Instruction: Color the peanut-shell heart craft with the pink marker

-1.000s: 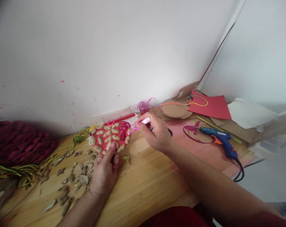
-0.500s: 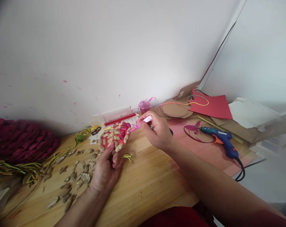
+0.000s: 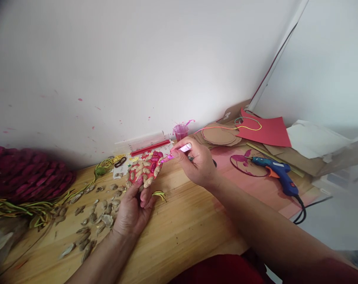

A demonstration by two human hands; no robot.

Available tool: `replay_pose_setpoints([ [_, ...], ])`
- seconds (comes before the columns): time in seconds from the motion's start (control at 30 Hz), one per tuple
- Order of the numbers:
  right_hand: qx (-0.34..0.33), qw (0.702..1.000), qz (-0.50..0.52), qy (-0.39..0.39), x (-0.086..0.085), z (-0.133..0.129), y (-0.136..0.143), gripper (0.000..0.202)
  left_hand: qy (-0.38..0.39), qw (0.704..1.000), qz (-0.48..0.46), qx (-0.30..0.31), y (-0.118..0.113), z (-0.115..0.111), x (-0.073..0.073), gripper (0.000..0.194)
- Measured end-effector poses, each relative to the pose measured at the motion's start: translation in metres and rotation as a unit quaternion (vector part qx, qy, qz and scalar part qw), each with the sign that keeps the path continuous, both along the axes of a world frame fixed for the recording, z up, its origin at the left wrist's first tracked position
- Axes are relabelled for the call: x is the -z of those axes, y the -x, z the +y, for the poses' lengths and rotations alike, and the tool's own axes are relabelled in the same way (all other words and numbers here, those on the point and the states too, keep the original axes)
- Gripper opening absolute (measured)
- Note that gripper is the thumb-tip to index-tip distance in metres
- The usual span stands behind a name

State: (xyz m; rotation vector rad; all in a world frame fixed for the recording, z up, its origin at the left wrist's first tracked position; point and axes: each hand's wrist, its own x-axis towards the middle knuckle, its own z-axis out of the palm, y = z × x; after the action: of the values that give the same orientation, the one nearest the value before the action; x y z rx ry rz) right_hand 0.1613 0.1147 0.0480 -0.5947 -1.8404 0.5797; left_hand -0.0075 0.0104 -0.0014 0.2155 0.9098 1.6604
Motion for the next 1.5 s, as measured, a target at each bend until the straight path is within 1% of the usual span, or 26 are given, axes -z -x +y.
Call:
replay_pose_setpoints([
  [0.13,-0.029,0.999,-0.023,-0.016,0.0006,-0.0039,0.0021,0.009,0.000,1.000,0.008,-0.001,-0.0007,0.0003,0.0002,0.036],
  [0.23,-0.040,0.998,-0.038,-0.040,-0.0001,-0.0058,0.0040,0.005,0.002,1.000,0.018,-0.004,-0.0019,0.0004,-0.0004,0.041],
  [0.37,-0.035,0.994,-0.055,-0.088,-0.0022,-0.0042,0.0025,0.005,0.016,0.999,0.044,-0.025,-0.0028,-0.0001,-0.0010,0.048],
  [0.43,-0.026,0.993,-0.053,-0.100,-0.0027,-0.0029,0.0007,0.004,0.019,0.998,0.053,-0.036,-0.0028,-0.0006,-0.0011,0.049],
  [0.5,-0.021,0.995,-0.043,-0.092,-0.0025,-0.0022,-0.0005,0.003,0.017,0.997,0.056,-0.045,-0.0031,-0.0010,-0.0013,0.049],
  [0.6,-0.036,0.996,-0.033,-0.070,-0.0013,-0.0026,0.0003,0.001,0.010,0.997,0.061,-0.054,-0.0045,-0.0014,-0.0014,0.050],
  [0.73,-0.054,0.995,-0.051,-0.067,-0.0004,-0.0032,0.0026,0.003,0.008,0.996,0.063,-0.063,-0.0060,-0.0007,-0.0009,0.054],
  [0.93,-0.030,0.996,-0.047,-0.064,-0.0011,-0.0012,0.0001,0.003,0.001,0.996,0.060,-0.063,-0.0029,0.0009,0.0006,0.047],
  [1.07,-0.047,0.997,-0.043,-0.053,-0.0004,-0.0020,0.0017,0.004,0.005,0.996,0.061,-0.060,-0.0030,0.0003,0.0005,0.048],
  [1.33,-0.050,0.993,-0.070,-0.082,-0.0025,-0.0019,0.0027,0.005,0.004,0.995,0.065,-0.069,-0.0058,-0.0001,-0.0005,0.052],
  [1.5,-0.038,0.994,-0.074,-0.073,-0.0056,-0.0003,-0.0022,0.006,0.006,0.994,0.070,-0.084,-0.0052,0.0006,-0.0016,0.052],
])
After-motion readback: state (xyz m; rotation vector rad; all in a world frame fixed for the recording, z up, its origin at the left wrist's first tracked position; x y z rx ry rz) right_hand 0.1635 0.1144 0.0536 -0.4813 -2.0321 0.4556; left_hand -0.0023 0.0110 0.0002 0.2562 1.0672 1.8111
